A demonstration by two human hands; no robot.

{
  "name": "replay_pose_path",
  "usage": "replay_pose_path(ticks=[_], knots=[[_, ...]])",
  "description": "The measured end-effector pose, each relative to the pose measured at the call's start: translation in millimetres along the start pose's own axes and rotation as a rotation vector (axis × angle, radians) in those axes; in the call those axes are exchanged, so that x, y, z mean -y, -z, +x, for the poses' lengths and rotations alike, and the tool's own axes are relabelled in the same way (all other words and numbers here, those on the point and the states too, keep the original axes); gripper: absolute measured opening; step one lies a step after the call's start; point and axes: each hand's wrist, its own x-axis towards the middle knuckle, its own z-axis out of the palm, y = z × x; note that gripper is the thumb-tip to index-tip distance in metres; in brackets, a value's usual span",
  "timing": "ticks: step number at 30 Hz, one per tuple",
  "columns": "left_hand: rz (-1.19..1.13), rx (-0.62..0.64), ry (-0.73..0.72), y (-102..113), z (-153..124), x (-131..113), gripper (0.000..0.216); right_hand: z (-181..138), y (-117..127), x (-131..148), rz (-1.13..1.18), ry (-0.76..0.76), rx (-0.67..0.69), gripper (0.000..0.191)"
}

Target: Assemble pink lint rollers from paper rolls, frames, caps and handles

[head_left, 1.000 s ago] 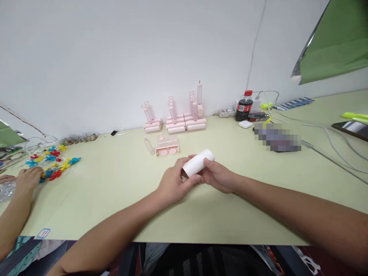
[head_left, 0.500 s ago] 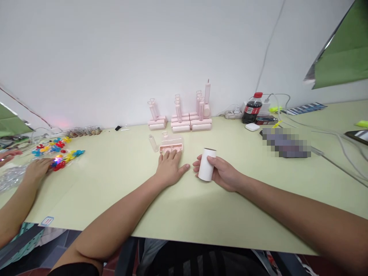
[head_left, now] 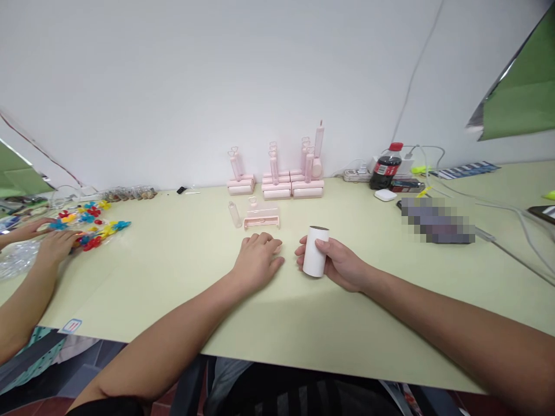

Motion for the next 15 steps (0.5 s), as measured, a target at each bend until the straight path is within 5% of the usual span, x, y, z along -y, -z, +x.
replay_pose_path(ticks=[15], knots=[[-0.015,0.088,-0.113,-1,4,13,0.033,-1,-2,2,-0.036,0.001,0.013,0.044]])
